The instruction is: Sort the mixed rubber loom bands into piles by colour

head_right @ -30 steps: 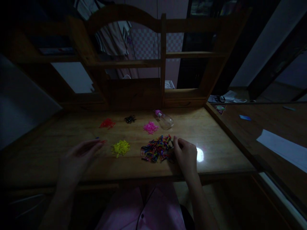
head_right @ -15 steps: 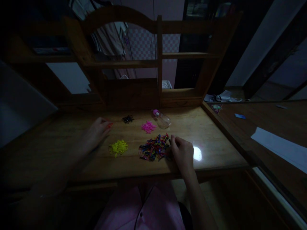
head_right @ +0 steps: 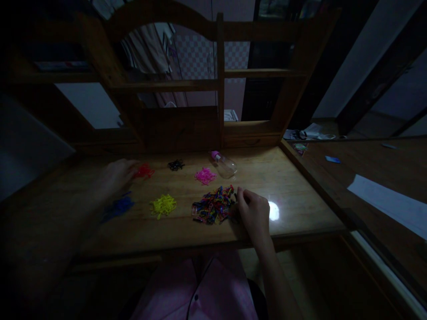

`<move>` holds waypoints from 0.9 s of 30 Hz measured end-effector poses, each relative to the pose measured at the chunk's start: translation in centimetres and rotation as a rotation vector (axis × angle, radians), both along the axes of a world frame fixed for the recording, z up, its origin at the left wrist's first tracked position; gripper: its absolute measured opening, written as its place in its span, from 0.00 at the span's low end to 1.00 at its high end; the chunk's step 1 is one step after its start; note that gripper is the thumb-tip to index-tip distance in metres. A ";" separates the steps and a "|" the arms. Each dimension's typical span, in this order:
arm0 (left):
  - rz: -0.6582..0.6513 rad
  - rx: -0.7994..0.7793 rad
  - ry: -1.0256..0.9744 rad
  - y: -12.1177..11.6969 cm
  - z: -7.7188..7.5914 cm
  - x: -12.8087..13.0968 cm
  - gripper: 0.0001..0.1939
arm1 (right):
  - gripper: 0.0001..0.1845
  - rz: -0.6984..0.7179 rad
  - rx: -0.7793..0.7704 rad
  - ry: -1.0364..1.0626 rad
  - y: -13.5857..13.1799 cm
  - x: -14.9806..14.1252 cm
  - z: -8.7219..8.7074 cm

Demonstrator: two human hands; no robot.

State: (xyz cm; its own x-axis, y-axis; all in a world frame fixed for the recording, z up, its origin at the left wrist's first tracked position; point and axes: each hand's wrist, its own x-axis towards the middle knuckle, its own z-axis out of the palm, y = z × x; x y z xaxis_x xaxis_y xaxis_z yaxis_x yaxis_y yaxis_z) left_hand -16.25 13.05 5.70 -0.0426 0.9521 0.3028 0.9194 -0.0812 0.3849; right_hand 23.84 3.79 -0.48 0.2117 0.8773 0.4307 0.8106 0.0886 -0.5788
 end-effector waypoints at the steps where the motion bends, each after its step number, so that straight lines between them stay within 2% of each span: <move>1: -0.054 -0.012 0.069 -0.8 0.2 0.8 0.13 | 0.27 -0.001 0.004 -0.003 0.0 0.0 0.0; 3: -0.193 0.014 0.110 -3.0 0.6 3.4 0.14 | 0.27 -0.004 0.007 -0.005 0.0 0.0 0.0; 6: -0.464 0.022 -0.024 -6.8 0.5 8.8 0.13 | 0.27 -0.007 0.004 0.001 0.0 0.0 0.1; 9: -0.584 -0.055 -0.120 -9.3 -0.7 13.7 0.12 | 0.27 -0.007 0.001 0.009 0.0 -0.1 0.1; 12: -0.666 -0.109 -0.179 -9.9 -2.7 16.4 0.11 | 0.27 -0.007 -0.003 0.015 0.0 -0.1 0.1; 15: -0.681 -0.104 -0.195 -9.5 -4.1 17.3 0.11 | 0.27 -0.006 0.001 0.010 0.0 -0.1 0.1; 17: -0.688 -0.112 -0.192 -9.2 -4.3 17.5 0.11 | 0.27 -0.005 0.001 0.013 0.0 0.0 0.1; 27: -0.660 -0.162 -0.302 -9.0 -3.6 17.3 0.06 | 0.27 -0.003 0.003 0.011 -0.1 0.0 0.1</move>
